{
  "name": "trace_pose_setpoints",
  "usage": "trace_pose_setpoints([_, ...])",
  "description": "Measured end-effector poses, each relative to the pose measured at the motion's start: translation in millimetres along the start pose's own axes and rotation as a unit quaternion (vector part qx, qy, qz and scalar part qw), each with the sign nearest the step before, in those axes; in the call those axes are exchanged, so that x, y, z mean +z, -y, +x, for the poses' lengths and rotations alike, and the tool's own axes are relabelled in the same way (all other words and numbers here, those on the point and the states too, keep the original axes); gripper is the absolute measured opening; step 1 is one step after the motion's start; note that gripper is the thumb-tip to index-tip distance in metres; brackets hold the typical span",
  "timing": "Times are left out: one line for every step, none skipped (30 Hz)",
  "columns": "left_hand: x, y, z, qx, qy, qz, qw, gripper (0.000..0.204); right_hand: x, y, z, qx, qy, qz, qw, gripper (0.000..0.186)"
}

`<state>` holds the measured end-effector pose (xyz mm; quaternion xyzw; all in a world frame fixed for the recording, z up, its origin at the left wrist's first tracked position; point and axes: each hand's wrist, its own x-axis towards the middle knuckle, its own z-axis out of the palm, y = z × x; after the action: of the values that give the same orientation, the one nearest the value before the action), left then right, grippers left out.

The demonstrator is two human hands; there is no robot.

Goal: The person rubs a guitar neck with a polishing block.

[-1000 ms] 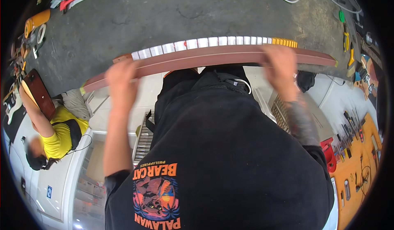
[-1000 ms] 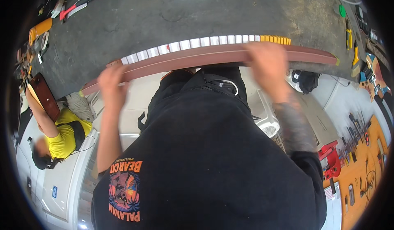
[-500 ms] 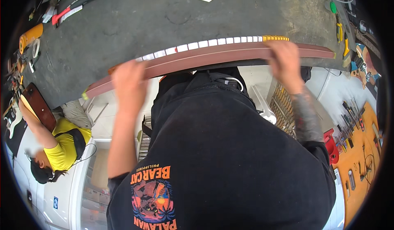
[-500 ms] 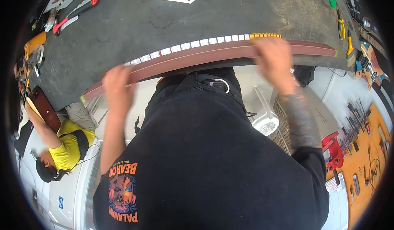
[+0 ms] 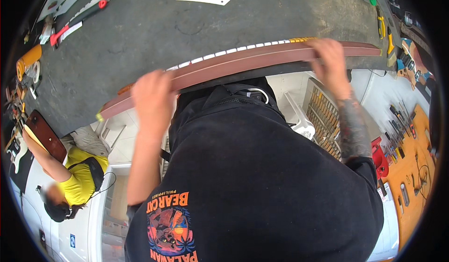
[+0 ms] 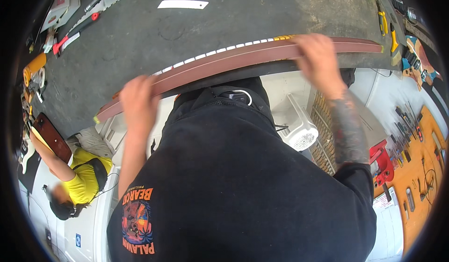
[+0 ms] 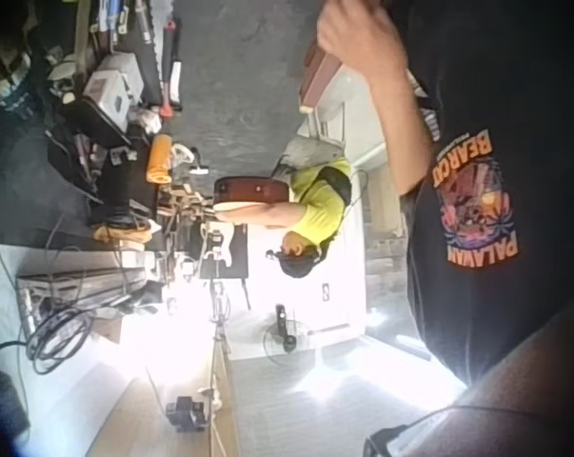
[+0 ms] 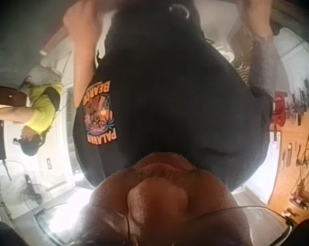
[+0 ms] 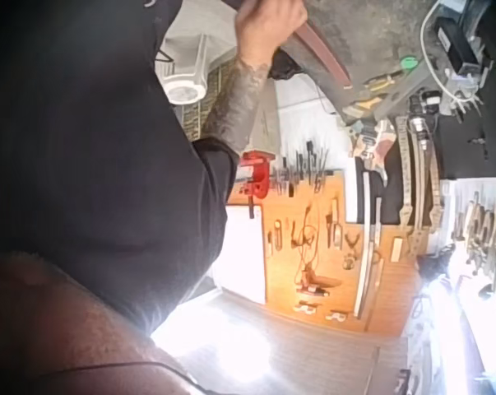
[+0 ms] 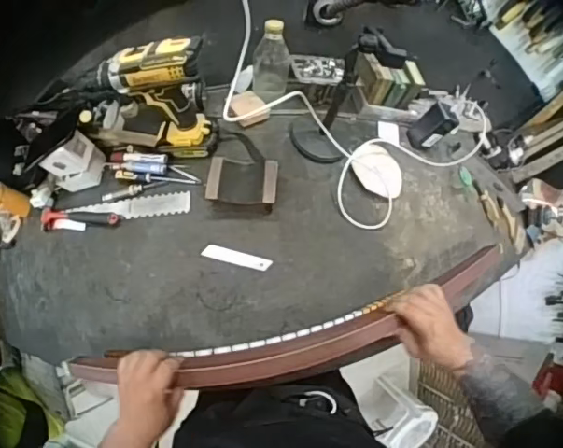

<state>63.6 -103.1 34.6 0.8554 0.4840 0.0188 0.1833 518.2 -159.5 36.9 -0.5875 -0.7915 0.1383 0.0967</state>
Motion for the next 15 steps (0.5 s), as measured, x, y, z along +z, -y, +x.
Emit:
trace_pose_setpoints([-9.8,34.4,-15.2,-0.001,-0.003,0.021,1.000,0.052,15.7,25.7,10.7,-0.016,-0.027,0.008,0.999,0.048])
trace_pose_setpoints([-22.8,68.1,-33.1,-0.031,0.010,0.013,0.999,0.051,35.5,55.1,24.1,-0.017,-0.024,0.036,0.999,0.041])
trace_pose_setpoints([-34.2,100.0,-50.5,-0.062,0.022,0.007,0.998,0.051,41.7,95.4,44.6,-0.025,-0.028,0.036,0.999,0.034])
trace_pose_setpoints([-42.7,128.0,-69.6,-0.071,0.019,0.020,0.997,0.052,53.3,125.1,56.5,-0.016,-0.007,0.046,0.999,0.030])
trace_pose_setpoints([-46.8,142.9,-80.0,-0.083,0.015,0.033,0.996,0.054,58.0,142.1,66.8,-0.014,-0.046,0.081,0.996,0.040])
trace_pose_setpoints([-46.4,138.6,-76.4,-0.083,0.015,0.032,0.996,0.054,59.0,137.7,64.1,-0.015,-0.040,0.069,0.997,0.041])
trace_pose_setpoints([-43.1,126.5,-66.5,-0.063,0.030,0.024,0.997,0.055,59.5,125.6,57.7,-0.015,-0.037,0.058,0.998,0.042])
trace_pose_setpoints([-37.3,109.2,-56.1,-0.047,0.043,0.013,0.998,0.056,51.4,99.1,46.6,-0.011,-0.027,0.047,0.998,0.043])
trace_pose_setpoints([-25.6,79.1,-38.4,-0.024,0.033,0.023,0.999,0.056,37.2,65.4,31.2,-0.009,-0.014,0.036,0.999,0.045])
trace_pose_setpoints([-17.3,42.2,-19.1,-0.011,0.031,0.018,0.999,0.058,19.4,34.0,19.1,-0.001,-0.001,0.021,1.000,0.045])
trace_pose_setpoints([-8.5,8.6,0.5,0.008,0.024,0.022,0.999,0.058,2.3,4.9,6.8,0.009,0.012,0.006,1.000,0.046])
trace_pose_setpoints([-0.5,-17.4,17.0,0.010,0.030,0.001,0.999,0.056,-9.5,-23.5,-6.0,0.019,0.016,-0.005,1.000,0.047])
trace_pose_setpoints([2.2,-32.4,30.0,0.035,0.008,-0.004,0.999,0.057,-17.9,-39.3,-11.4,0.030,0.018,-0.011,0.999,0.048])
trace_pose_setpoints([2.0,-31.1,31.8,0.030,0.014,-0.004,0.999,0.056,-17.7,-37.6,-8.4,0.030,0.017,-0.013,0.999,0.048])
trace_pose_setpoints([-0.3,-27.9,30.4,0.022,0.022,-0.001,1.000,0.055,-13.6,-29.8,-2.8,0.015,0.016,-0.005,1.000,0.048])
